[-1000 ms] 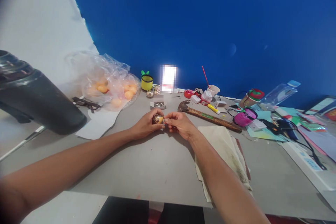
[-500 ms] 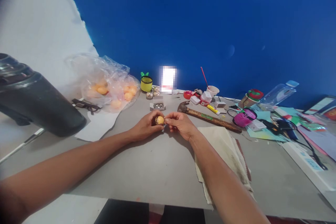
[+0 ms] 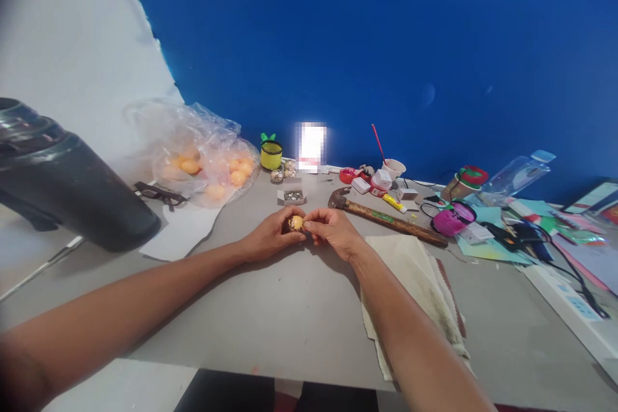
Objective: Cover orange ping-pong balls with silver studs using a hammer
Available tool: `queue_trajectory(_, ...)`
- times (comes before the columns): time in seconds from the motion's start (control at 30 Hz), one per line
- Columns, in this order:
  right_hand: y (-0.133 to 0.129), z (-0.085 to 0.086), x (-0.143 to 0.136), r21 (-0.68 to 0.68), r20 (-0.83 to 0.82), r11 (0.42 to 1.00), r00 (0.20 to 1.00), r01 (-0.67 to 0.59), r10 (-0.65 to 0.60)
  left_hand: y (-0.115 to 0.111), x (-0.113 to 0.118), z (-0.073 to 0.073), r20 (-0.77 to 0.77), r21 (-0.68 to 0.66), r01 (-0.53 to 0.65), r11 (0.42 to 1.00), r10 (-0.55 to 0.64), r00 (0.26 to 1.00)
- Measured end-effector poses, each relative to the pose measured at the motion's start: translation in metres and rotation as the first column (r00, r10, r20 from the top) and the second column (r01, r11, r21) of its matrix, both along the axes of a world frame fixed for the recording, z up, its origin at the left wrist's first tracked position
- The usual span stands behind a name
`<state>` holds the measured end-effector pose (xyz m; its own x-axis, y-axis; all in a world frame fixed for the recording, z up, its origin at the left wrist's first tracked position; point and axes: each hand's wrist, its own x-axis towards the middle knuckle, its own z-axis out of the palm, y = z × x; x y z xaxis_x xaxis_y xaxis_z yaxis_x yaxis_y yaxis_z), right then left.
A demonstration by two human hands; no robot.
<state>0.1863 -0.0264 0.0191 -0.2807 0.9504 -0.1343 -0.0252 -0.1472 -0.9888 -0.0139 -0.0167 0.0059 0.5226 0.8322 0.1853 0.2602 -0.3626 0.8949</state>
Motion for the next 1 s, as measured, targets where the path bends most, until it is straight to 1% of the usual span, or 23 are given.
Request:
queue_trajectory(0.13,-0.0006,0.0023,-0.0014,0.003,-0.008,1.0,1.0,0.005,-0.005,0.0022,-0.0005,0.0027,0.032,-0.051,0.021,0.998,-0.02,0.999)
queue_trajectory(0.3,0.0006,-0.0006,0.0005,0.018,0.017,1.0,1.0,0.022,-0.022,0.0058,-0.0022,0.0043,-0.043,0.063,0.004,0.998,-0.001,0.999)
queue_trajectory(0.33,0.0009,-0.0014,0.0011,0.019,0.026,1.0,0.999,0.021,-0.022,0.0061,-0.0023,0.0043,-0.051,0.067,0.012,0.998,-0.008,0.999)
queue_trajectory(0.47,0.0012,-0.0028,0.0019,0.04,0.065,0.999,0.998,0.005,-0.007,0.0057,-0.0014,0.0035,0.009,-0.009,0.047,0.999,-0.046,0.999)
queue_trajectory(0.57,0.0005,-0.001,0.0009,0.052,0.076,0.999,0.997,-0.009,0.005,0.0058,-0.0005,0.0019,0.055,-0.014,0.049,0.999,-0.048,0.997)
queue_trajectory(0.63,-0.0001,0.0005,0.0001,0.06,0.089,0.998,0.996,-0.012,0.007,0.0067,-0.0006,0.0002,0.05,-0.004,0.063,0.998,-0.063,0.997)
queue_trajectory(0.77,-0.0009,0.0024,-0.0005,0.076,0.142,0.997,0.99,-0.014,0.003,0.0094,-0.0013,-0.0023,0.011,0.039,0.049,0.998,-0.05,0.999)
queue_trajectory(0.83,-0.001,0.0024,-0.0003,0.077,0.158,0.997,0.987,-0.004,-0.008,0.0096,-0.0012,-0.0019,0.008,0.037,0.058,0.998,-0.058,0.998)
queue_trajectory(0.9,-0.0008,0.0017,-0.0002,0.066,0.158,0.998,0.987,0.008,-0.018,0.0088,-0.0008,-0.0004,0.01,0.019,0.072,0.997,-0.072,0.997)
queue_trajectory(1.0,-0.0001,0.0,-0.0002,0.035,0.112,0.999,0.993,0.025,-0.028,0.007,-0.0004,0.0018,0.014,0.007,0.074,0.997,-0.074,0.997)
